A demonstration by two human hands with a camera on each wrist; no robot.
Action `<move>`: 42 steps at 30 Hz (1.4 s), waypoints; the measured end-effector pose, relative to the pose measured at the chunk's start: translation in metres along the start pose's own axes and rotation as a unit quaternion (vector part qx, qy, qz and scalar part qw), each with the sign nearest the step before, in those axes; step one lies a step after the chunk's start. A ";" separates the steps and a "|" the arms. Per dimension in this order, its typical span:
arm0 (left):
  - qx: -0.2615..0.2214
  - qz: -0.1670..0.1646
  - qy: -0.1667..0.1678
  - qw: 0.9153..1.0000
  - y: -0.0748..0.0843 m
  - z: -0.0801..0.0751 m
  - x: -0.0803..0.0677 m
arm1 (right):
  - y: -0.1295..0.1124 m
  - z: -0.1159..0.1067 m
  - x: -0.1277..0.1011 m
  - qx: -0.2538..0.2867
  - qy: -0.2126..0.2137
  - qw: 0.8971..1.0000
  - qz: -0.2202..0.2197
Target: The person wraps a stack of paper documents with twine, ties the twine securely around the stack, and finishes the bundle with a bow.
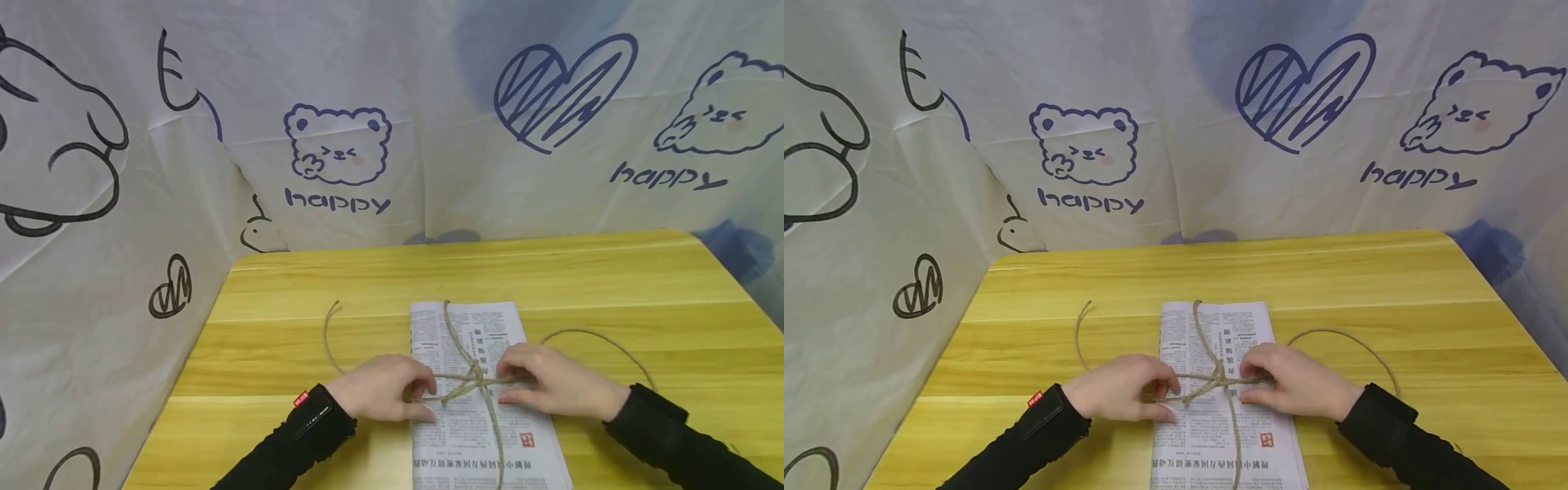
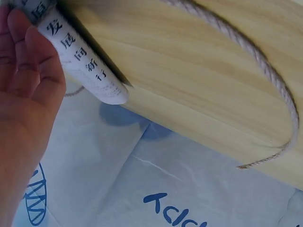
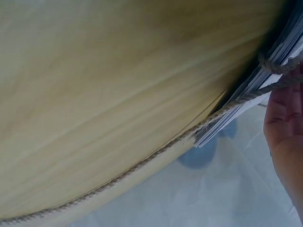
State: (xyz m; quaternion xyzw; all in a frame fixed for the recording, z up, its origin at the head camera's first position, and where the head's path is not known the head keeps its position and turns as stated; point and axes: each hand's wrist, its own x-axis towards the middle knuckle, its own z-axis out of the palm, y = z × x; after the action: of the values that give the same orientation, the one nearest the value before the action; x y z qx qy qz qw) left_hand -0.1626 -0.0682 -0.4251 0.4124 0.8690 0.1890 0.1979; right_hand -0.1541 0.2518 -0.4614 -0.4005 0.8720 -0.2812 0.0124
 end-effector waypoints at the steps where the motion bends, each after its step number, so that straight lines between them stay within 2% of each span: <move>1: 0.001 0.002 0.000 1.000 0.001 0.001 0.000 | 0.000 0.001 0.001 0.004 -0.001 1.000 -0.005; 6: 0.007 0.007 0.025 1.000 0.001 0.005 0.004 | 0.002 0.004 0.003 0.012 -0.003 1.000 -0.017; 9: 0.006 0.005 0.040 0.999 -0.001 0.008 0.008 | 0.002 0.004 0.004 0.026 -0.005 1.000 0.002; 15: -0.025 -0.019 0.063 0.998 -0.009 0.008 0.012 | 0.004 0.003 0.007 0.110 0.016 0.994 0.020; 20: -0.071 -0.049 0.079 0.993 -0.016 0.006 0.008 | 0.006 0.001 0.006 0.194 0.023 0.980 0.042; 23: -0.082 -0.052 0.098 0.991 -0.018 0.006 0.006 | 0.006 -0.003 0.003 0.246 0.023 0.967 0.060; 27: -0.088 -0.057 0.119 0.987 -0.021 0.005 0.003 | 0.007 -0.007 -0.001 0.282 0.028 0.957 0.066; 30: -0.090 -0.064 0.125 0.986 -0.023 0.003 0.000 | 0.010 -0.010 -0.005 0.283 0.033 0.956 0.067; 36: -0.071 -0.072 0.132 0.986 -0.026 -0.001 -0.009 | 0.017 -0.018 -0.017 0.260 0.040 0.963 0.060; 42: -0.070 -0.085 0.129 0.986 -0.033 -0.004 -0.020 | 0.024 -0.028 -0.029 0.223 0.035 0.971 0.082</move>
State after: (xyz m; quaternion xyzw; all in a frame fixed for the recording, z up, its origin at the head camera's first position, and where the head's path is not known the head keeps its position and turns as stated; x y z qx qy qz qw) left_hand -0.1740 -0.1038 -0.4341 0.2947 0.9036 0.2835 0.1275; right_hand -0.1578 0.2981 -0.4558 -0.3049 0.8168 -0.4806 0.0938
